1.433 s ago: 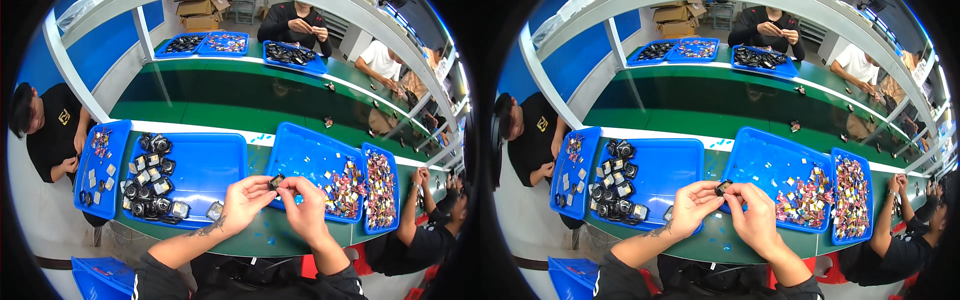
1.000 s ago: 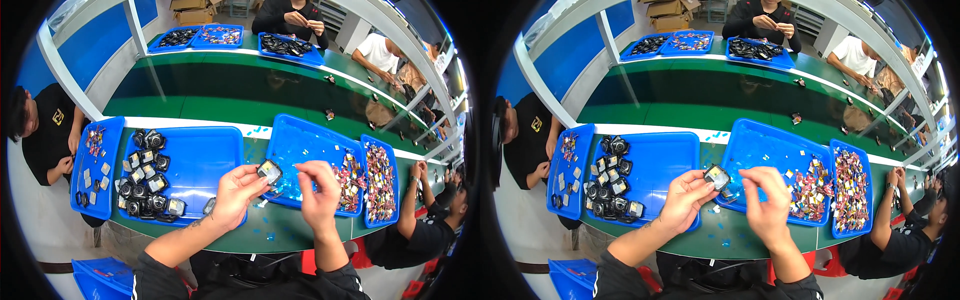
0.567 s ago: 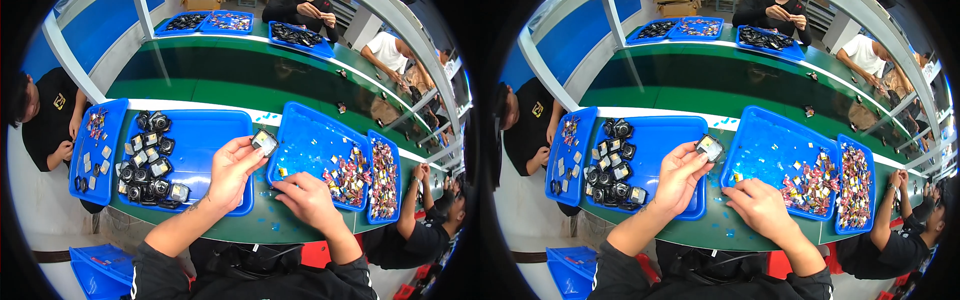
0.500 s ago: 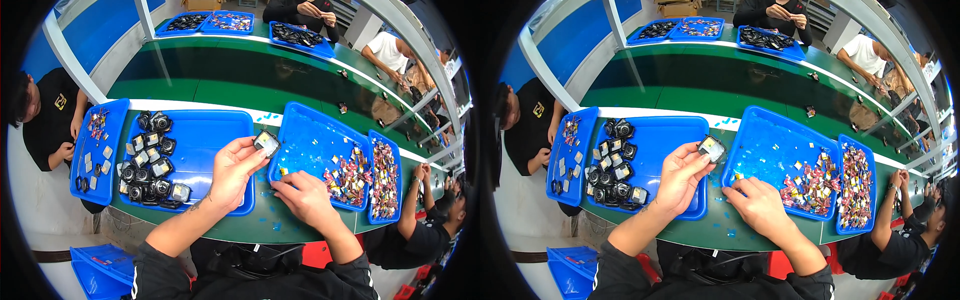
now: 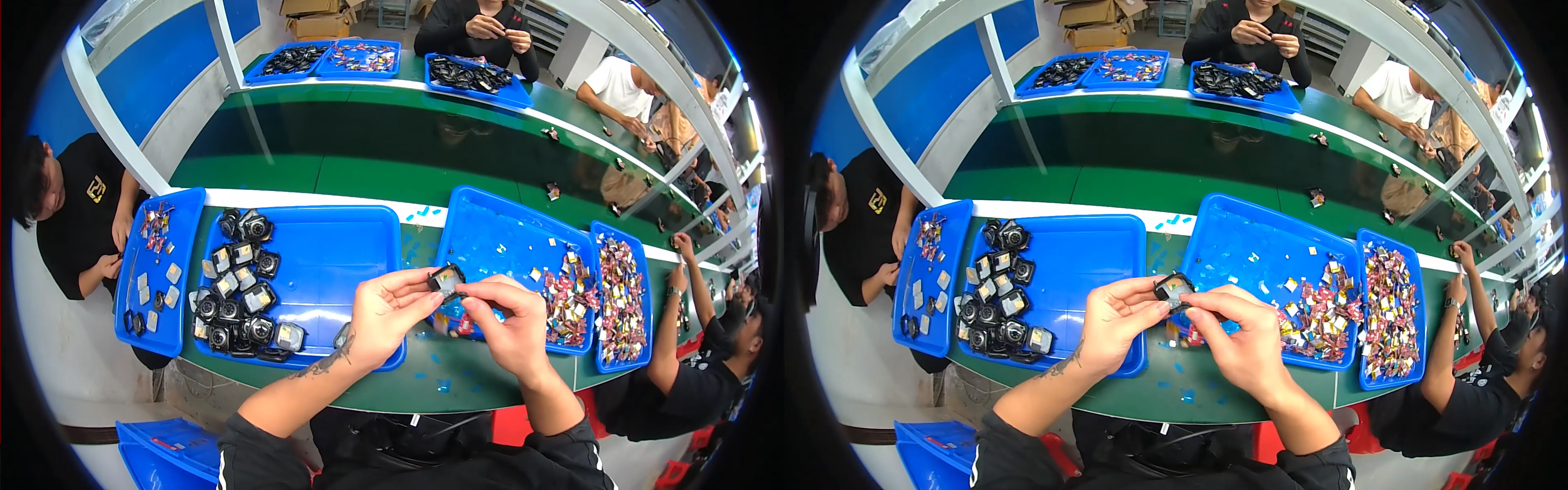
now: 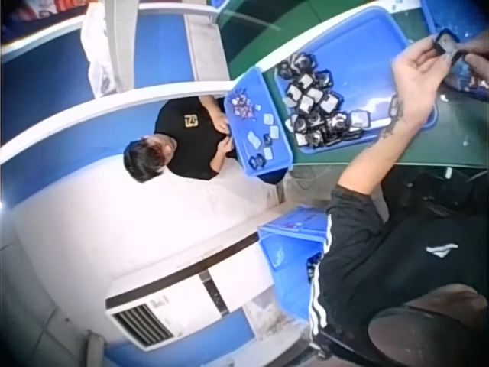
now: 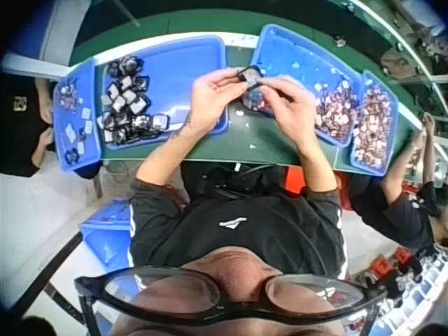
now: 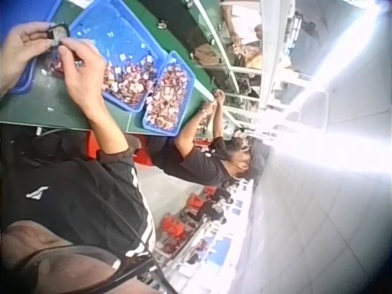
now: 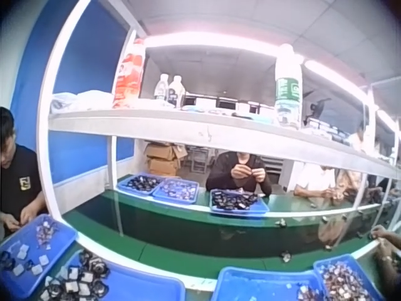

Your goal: Assembling small watch-like frames with colorful internal components at an assembly line table.

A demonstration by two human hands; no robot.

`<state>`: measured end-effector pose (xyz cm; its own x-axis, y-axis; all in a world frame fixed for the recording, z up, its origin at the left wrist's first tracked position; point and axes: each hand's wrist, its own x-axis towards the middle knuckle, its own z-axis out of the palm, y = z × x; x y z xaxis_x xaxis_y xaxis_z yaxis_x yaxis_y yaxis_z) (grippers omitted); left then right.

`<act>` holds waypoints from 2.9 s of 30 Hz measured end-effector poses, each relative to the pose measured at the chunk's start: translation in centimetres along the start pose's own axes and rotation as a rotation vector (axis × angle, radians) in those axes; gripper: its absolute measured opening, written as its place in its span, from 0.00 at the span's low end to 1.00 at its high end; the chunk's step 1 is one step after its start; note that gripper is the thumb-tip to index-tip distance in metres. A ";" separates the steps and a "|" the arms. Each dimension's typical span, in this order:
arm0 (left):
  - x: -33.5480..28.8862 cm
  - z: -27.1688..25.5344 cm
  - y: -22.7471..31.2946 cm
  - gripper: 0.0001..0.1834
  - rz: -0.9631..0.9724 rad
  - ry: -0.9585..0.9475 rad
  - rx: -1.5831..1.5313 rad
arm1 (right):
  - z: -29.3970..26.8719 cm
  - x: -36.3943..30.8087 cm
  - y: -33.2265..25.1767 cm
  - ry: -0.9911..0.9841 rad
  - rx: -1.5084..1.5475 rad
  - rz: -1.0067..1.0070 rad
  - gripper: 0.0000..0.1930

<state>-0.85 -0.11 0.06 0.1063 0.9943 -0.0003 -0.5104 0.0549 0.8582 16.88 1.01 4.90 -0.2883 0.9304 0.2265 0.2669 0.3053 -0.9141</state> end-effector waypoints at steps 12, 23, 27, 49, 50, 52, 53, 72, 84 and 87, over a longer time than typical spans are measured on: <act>-0.2 -0.1 -0.6 0.20 0.044 -0.066 0.018 | 1.6 0.6 0.5 0.092 -0.121 -0.097 0.04; -0.8 -0.1 -1.0 0.19 0.135 -0.077 0.094 | 0.5 1.0 0.0 0.006 -0.188 -0.042 0.04; -0.7 -0.2 -1.3 0.18 0.161 -0.078 0.085 | 0.5 0.9 -0.5 0.112 -0.345 -0.196 0.09; -0.5 0.0 0.2 0.16 0.437 -0.136 0.465 | 0.2 -1.5 1.3 0.029 0.499 0.153 0.07; -0.5 0.1 0.6 0.15 0.527 -0.198 0.684 | 0.0 -1.6 1.1 -0.007 0.484 0.171 0.06; -0.8 0.7 1.2 0.14 0.446 -0.146 0.707 | -0.4 -1.8 1.1 -0.040 0.469 0.195 0.06; -0.7 0.6 1.2 0.13 0.435 -0.149 0.741 | -0.7 -1.7 1.1 -0.058 0.405 0.212 0.05; -0.4 0.4 -0.3 0.18 0.049 -0.135 0.251 | 1.1 -2.0 2.8 0.177 0.224 0.069 0.16; -0.8 0.9 -0.2 0.15 0.081 -0.070 0.234 | 1.1 -1.8 2.4 0.141 0.103 0.085 0.21; -0.9 1.1 -0.8 0.15 0.135 -0.067 0.256 | 1.2 -2.0 2.4 0.161 0.094 0.080 0.22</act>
<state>0.39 -1.18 -0.11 0.1128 0.9823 0.1497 -0.2934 -0.1110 0.9495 16.96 -0.32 1.85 -0.1173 0.9736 0.1959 0.1938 0.2159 -0.9570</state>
